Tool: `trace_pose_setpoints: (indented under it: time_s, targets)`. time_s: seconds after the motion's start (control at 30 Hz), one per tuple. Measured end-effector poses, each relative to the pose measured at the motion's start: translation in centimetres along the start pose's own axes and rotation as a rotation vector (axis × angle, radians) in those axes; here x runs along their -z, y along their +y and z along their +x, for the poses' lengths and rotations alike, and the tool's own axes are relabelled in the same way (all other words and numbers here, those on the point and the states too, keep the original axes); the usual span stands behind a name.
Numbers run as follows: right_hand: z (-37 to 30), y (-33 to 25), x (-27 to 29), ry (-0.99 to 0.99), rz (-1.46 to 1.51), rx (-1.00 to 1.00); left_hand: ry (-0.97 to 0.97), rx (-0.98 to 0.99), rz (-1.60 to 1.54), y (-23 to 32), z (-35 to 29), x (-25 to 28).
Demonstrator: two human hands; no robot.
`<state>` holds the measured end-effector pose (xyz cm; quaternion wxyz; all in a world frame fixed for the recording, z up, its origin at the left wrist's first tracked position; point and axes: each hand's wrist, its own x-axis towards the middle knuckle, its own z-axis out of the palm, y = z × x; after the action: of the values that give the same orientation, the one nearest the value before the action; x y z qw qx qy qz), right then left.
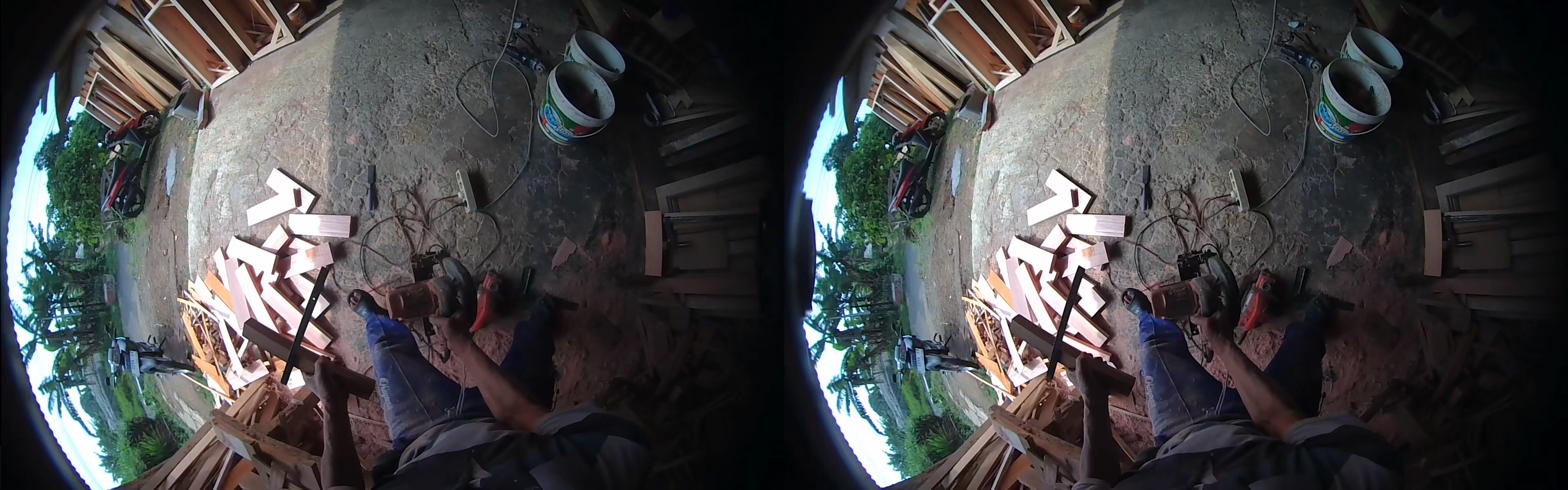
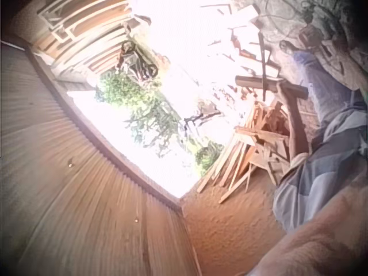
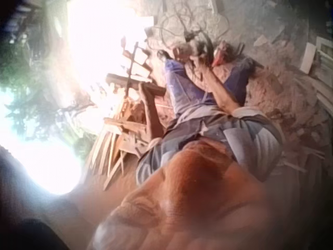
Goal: The person measures and marks a wooden plank with a pencil and tape measure, then uses a circular saw to cut the plank into smaller pieces. The cut pieces are placed on the floor.
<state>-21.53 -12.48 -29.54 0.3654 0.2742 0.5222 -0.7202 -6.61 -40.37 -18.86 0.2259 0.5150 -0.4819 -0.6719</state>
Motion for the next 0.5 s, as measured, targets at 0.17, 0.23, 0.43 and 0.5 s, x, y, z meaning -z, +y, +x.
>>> trace_pose_setpoints:
  time_s: [0.17,0.23,0.43,0.5]
  targets:
    - [-4.7,-4.7,3.0,0.129,-0.532,0.374,0.01,-0.127,0.055,5.6,-7.3,-1.7]
    - [-9.2,-7.9,2.9,0.212,-0.607,0.536,-0.146,-0.145,0.125,5.3,-5.8,-2.5]
    - [-23.9,-11.0,1.9,0.36,-0.546,0.83,-0.43,-0.154,0.086,6.1,-2.3,-5.7]
    - [-28.4,-9.2,1.0,0.344,-0.269,0.882,-0.509,-0.229,0.01,8.7,-2.4,-5.7]
